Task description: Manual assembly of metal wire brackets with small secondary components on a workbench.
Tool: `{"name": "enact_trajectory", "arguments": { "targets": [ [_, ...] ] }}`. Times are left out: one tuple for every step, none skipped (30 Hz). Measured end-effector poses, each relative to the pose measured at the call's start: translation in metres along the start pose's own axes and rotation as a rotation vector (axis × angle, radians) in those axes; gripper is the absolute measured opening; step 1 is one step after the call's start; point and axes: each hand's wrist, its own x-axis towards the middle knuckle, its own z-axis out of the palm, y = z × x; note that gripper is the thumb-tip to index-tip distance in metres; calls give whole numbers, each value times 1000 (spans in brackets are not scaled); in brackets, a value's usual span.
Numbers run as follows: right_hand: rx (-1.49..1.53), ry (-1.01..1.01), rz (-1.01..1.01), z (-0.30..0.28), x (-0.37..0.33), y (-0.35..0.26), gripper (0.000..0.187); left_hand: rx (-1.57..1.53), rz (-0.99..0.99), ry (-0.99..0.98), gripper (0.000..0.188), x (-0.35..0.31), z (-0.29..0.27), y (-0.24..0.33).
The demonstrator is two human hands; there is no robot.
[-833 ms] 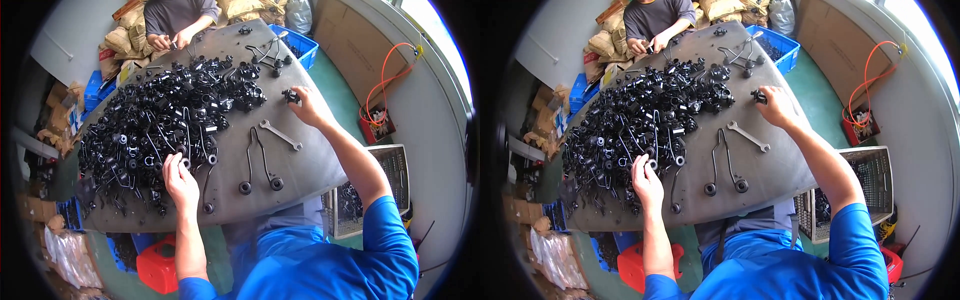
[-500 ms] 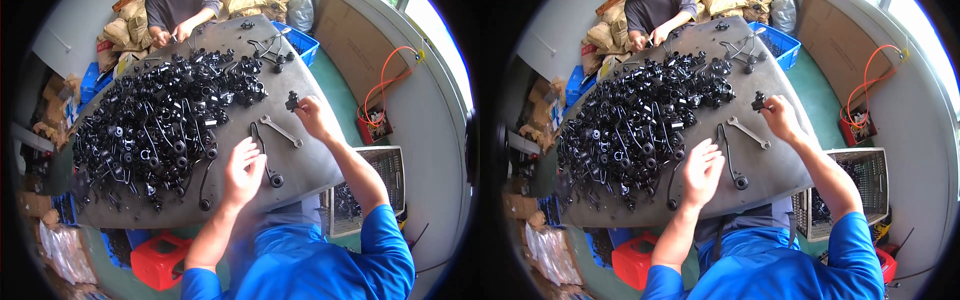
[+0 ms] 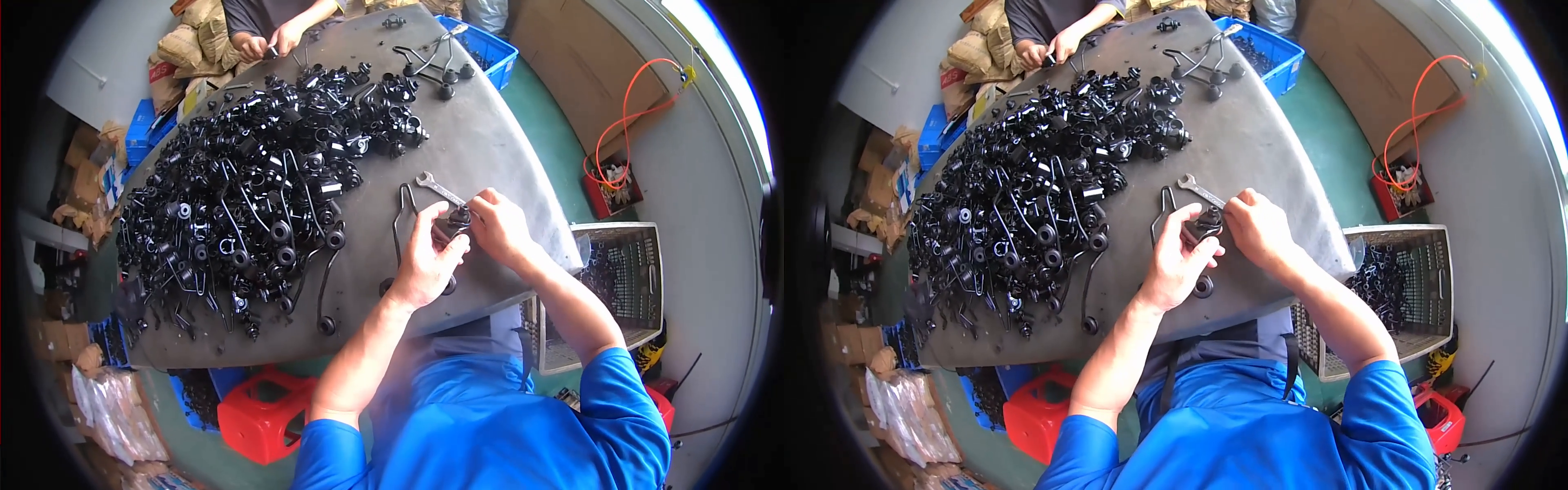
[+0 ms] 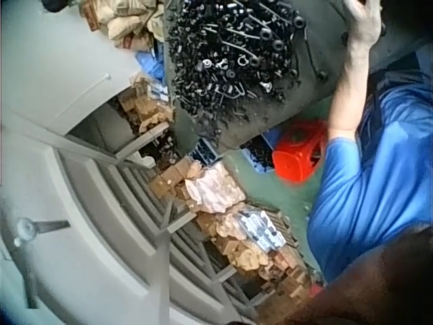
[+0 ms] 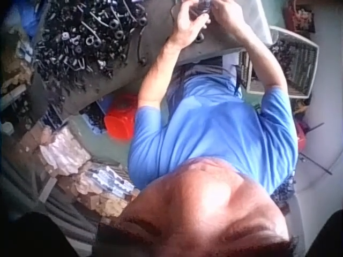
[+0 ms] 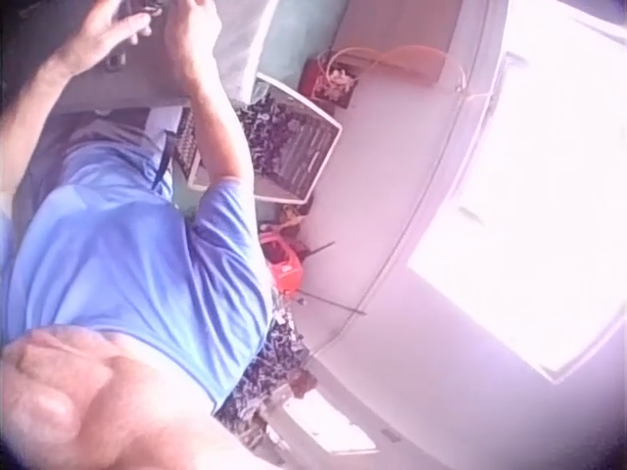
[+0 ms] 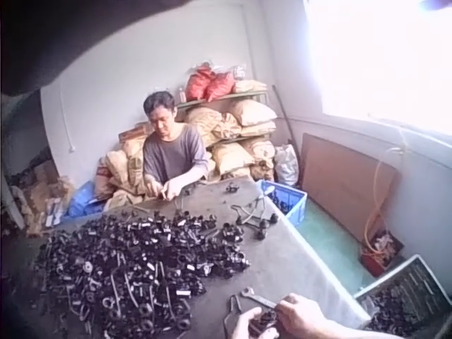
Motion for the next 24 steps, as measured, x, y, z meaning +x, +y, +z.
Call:
{"name": "enact_trajectory", "arguments": {
  "targets": [
    [-9,-44,82,-3,1,-3,9,31,23,11,47,0,1,-8],
    [-18,-89,165,-5,2,-3,9,62,46,22,48,-1,3,-13],
    [-20,-88,173,-7,2,1,9,115,35,29,45,-2,6,-13],
    [-49,-73,232,-10,3,6,9,113,31,22,45,-1,9,-15],
    [-79,-58,291,-13,4,11,9,139,57,30,43,0,11,-17],
    [-82,-60,296,-16,5,14,9,164,83,40,42,2,12,-19],
    [-48,-38,299,-20,6,15,10,217,93,55,39,3,13,-22],
    [-14,-15,301,-23,6,17,10,213,91,52,39,5,13,-25],
    [73,38,237,-25,8,13,15,233,92,46,39,7,13,-27],
    [72,36,236,-29,9,8,15,254,93,42,38,10,13,-29],
    [329,-78,410,-35,9,1,21,242,126,48,39,12,12,-31],
    [585,-186,589,-42,10,-8,27,238,125,42,39,14,13,-26],
    [666,-248,596,-43,7,-14,34,285,47,22,40,14,12,-19],
    [699,-248,568,-37,4,-11,30,333,-32,3,42,14,12,-15],
    [697,-284,588,-35,3,-10,29,330,60,38,45,14,10,-20],
    [696,-321,609,-32,2,-9,28,384,109,80,46,14,5,-23],
    [745,-344,614,-27,-1,-8,27,390,73,100,47,13,-1,-25],
    [793,-369,618,-20,-5,-6,26,396,37,121,47,12,-2,-18],
    [829,-385,606,-15,-8,-6,23,407,72,152,45,14,-7,-27],
    [831,-388,605,-10,-11,-4,23,408,71,155,45,14,-9,-29],
    [881,-324,512,-6,-15,-1,22,352,9,162,43,12,-6,-22],
    [928,-259,420,-2,-18,1,22,294,-53,168,42,12,-4,-18],
    [929,-260,418,0,-19,3,22,294,-52,170,42,12,-4,-21],
    [936,-211,334,2,-17,2,20,267,-57,194,40,15,-6,-23]
  ]
}}
